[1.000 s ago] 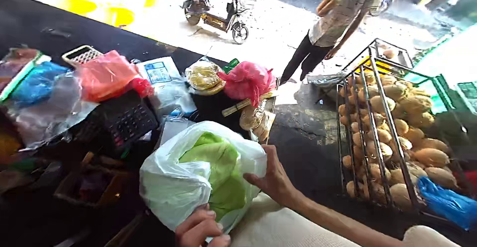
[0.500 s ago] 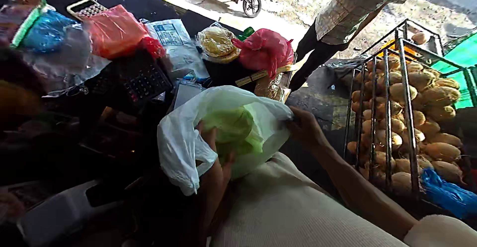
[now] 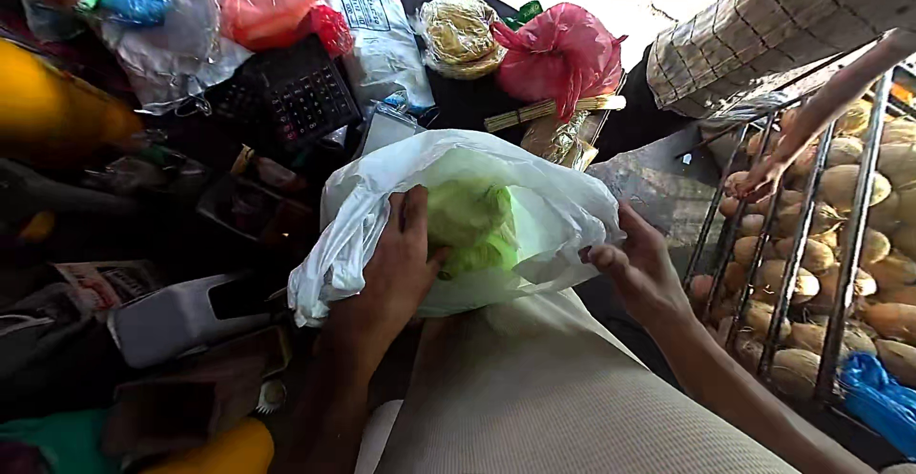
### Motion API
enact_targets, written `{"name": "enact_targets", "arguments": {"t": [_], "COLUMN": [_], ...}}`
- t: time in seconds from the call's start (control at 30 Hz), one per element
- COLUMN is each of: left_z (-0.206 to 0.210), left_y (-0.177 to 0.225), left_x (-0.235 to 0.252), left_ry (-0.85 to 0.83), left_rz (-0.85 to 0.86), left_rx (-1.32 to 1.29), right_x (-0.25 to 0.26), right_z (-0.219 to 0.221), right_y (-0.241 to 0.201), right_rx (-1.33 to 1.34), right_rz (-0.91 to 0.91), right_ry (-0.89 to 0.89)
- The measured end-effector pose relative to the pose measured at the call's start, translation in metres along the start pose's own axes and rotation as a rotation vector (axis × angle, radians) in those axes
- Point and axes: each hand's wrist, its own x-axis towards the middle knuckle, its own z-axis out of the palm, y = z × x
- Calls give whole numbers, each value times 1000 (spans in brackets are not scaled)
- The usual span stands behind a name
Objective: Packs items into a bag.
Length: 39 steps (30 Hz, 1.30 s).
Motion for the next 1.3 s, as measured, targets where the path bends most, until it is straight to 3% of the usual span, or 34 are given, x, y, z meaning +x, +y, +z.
{"name": "enact_targets", "arguments": {"t": [0.13, 0.3, 0.47, 0.53, 0.6, 0.73, 0.83, 0.93, 1.03, 1.17, 1.3], "left_z": [13, 43, 4, -7, -2, 31, 16, -9, -19, -11, -2], "left_y": [24, 86, 91, 74, 46, -11, -22, -2, -3, -10, 32], "left_x": [-7, -26, -35, -28, -15, -1, -7, 6, 30, 50, 61], "left_ry": [153, -69, 35, 159, 267, 249, 143, -66, -204, -95, 67], "left_rz": [264, 447, 590, 528, 382, 191, 23, -118, -22, 173, 62], "left_rx": [-138, -374, -329, -389, -253, -124, -56, 93, 197, -148, -616], "right_x": [-10, -14, -4, 6, 17, 27, 29, 31, 36, 47, 65], "right_z": [9, 13, 18, 15, 10, 0, 0, 1, 2, 9, 23], "right_y": [1, -6, -22, -24, -23, -23, -20, -16, -14, -17, -44], "right_rx": [-24, 39, 623, 663, 657, 628, 661, 681, 701, 768, 802], "right_rz": [21, 51, 232, 188, 133, 81, 84, 108, 115, 100, 5], "right_ry": [-31, -110, -182, -221, -230, -202, -215, -213, -224, -210, -262]}}
